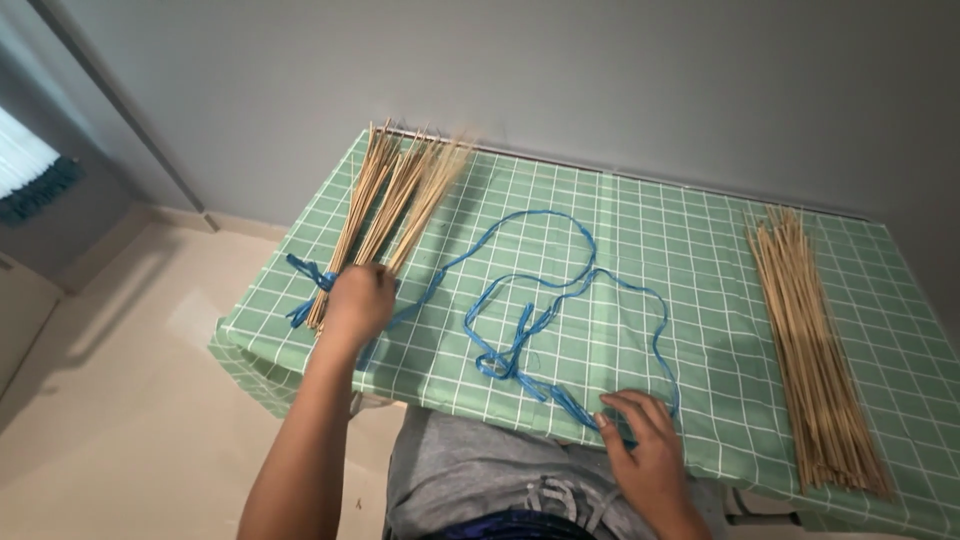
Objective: Bundling bamboo sticks together by wrapping and tying them with blue plastic ribbons.
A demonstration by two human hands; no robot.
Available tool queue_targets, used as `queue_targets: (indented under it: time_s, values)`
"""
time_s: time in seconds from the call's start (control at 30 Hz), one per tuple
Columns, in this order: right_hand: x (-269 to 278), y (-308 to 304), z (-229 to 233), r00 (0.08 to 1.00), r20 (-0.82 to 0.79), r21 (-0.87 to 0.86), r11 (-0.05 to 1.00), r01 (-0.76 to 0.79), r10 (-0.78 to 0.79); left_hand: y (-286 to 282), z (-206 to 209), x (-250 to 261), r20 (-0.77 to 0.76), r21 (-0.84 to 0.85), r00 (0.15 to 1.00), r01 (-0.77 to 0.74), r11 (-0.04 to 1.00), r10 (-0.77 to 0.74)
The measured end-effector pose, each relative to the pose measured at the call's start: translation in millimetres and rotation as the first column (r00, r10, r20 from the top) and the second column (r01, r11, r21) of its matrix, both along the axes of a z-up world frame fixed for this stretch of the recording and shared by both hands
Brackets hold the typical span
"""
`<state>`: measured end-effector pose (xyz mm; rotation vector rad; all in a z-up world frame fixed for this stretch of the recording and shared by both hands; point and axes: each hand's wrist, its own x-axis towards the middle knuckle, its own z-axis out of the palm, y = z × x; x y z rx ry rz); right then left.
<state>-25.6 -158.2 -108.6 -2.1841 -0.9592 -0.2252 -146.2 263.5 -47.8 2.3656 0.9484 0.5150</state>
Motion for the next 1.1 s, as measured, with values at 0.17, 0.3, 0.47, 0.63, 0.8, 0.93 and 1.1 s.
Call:
queue_targets:
  time_s: [0.17, 0.3, 0.47, 0.63, 0.8, 0.93, 1.1]
  values:
    - [0, 1, 2, 1.000, -0.008, -0.006, 1.000, 0.001, -0.001, -69, 78, -14, 0.311, -0.728, 0.943, 0.154, 0.668, 0.122]
    - [-8, 12, 30, 0.992, -0.108, 0.033, 0.998, -0.056, 0.060, -104, 70, 3, 0.508, -0.839, 0.832, 0.419, 0.348, 0.222]
    - [-25, 40, 88, 0.981, -0.062, 0.207, 0.964, -0.165, 0.182, -161, 56, 37, 0.629, -0.777, 0.724, 0.602, 0.184, 0.284]
    - [-26, 57, 122, 0.990, 0.027, 0.311, 0.940, -0.142, 0.141, -203, 59, 58, 0.713, -0.689, 0.661, 0.722, 0.062, 0.236]
    - [-35, 52, 120, 0.965, 0.245, 0.447, 0.894, -0.025, -0.095, -225, 72, 64, 0.679, -0.699, 0.638, 0.713, 0.052, 0.363]
    - [-39, 49, 125, 0.881, 0.459, 0.359, 0.931, -0.067, -0.113, -237, 78, 63, 0.662, -0.742, 0.665, 0.645, 0.181, 0.345]
    - [-37, 52, 130, 0.861, 0.484, 0.197, 0.978, 0.065, -0.155, -247, 67, 64, 0.705, -0.709, 0.626, 0.610, 0.354, 0.332]
